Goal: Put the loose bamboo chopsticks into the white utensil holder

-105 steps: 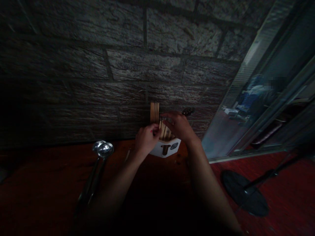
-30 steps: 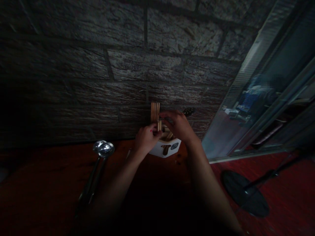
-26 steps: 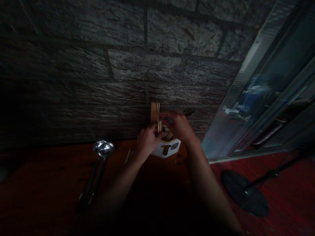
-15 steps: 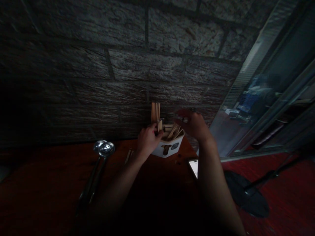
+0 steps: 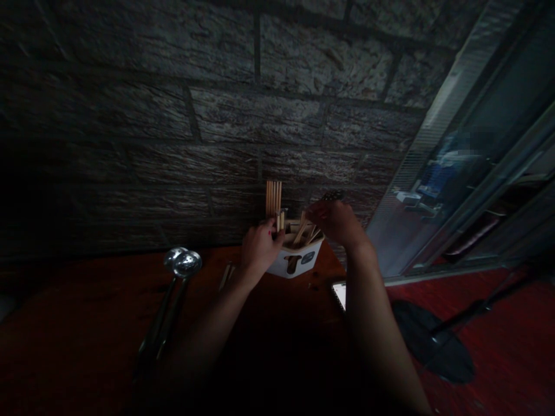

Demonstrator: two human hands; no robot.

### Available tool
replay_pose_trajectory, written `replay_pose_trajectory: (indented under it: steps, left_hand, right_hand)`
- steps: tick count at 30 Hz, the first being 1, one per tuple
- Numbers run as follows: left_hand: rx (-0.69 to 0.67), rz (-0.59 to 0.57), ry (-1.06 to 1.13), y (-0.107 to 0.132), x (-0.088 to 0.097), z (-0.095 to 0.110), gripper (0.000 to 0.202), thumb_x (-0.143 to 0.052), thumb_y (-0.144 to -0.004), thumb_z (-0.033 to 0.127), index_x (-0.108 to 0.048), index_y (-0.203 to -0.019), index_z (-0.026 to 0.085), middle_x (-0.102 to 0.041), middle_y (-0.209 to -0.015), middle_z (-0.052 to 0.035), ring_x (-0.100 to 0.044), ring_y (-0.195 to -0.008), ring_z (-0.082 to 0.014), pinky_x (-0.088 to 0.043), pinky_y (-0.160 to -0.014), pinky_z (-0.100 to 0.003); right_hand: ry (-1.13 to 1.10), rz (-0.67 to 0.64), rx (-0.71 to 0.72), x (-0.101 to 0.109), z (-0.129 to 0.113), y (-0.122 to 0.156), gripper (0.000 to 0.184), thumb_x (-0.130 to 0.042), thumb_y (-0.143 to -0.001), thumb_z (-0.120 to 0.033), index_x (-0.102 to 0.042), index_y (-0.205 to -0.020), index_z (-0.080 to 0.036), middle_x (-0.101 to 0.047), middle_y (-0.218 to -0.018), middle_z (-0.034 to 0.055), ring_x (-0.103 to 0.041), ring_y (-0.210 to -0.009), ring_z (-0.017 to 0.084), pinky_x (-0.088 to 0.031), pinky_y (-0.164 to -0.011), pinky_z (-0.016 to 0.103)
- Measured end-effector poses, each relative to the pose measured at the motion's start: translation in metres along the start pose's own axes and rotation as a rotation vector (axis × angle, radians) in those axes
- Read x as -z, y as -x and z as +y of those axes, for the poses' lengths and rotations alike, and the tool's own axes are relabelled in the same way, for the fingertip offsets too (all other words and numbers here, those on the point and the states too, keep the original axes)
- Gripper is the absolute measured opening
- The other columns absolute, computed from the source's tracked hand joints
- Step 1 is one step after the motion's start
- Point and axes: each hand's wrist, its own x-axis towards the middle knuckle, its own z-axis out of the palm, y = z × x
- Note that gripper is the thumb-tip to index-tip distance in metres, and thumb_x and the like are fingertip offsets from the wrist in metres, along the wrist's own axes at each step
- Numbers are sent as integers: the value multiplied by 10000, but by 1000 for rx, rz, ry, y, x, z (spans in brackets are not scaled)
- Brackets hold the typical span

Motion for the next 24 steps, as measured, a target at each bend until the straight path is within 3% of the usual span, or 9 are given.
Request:
replay_pose_trajectory:
  steps: [18,24]
  left_hand:
    - [-17,-1,-1,0,0,0,280,-610,-842,325,-656,-1089,200,-770,-877,-58,-713,-744,-215,-524,-677,-314]
    - [-23,2,115,-2,0,-4,251,-565,-876,349,-670,-1053,205,-769,-894,-61,-718,-751,-202,-524,-649,-285]
  right_hand:
    - [-43,-7,10,-5,-3,-1,154,-637,-785,-215,-738,-894,-175,-749,-798,65,-703,-753,183,-480,-680,250]
    - [-74,3,73,-7,-7,-2,158,-583,-829,-220,-729,-877,-187,-748,-811,40,-698,-769,160,-474,-686,236]
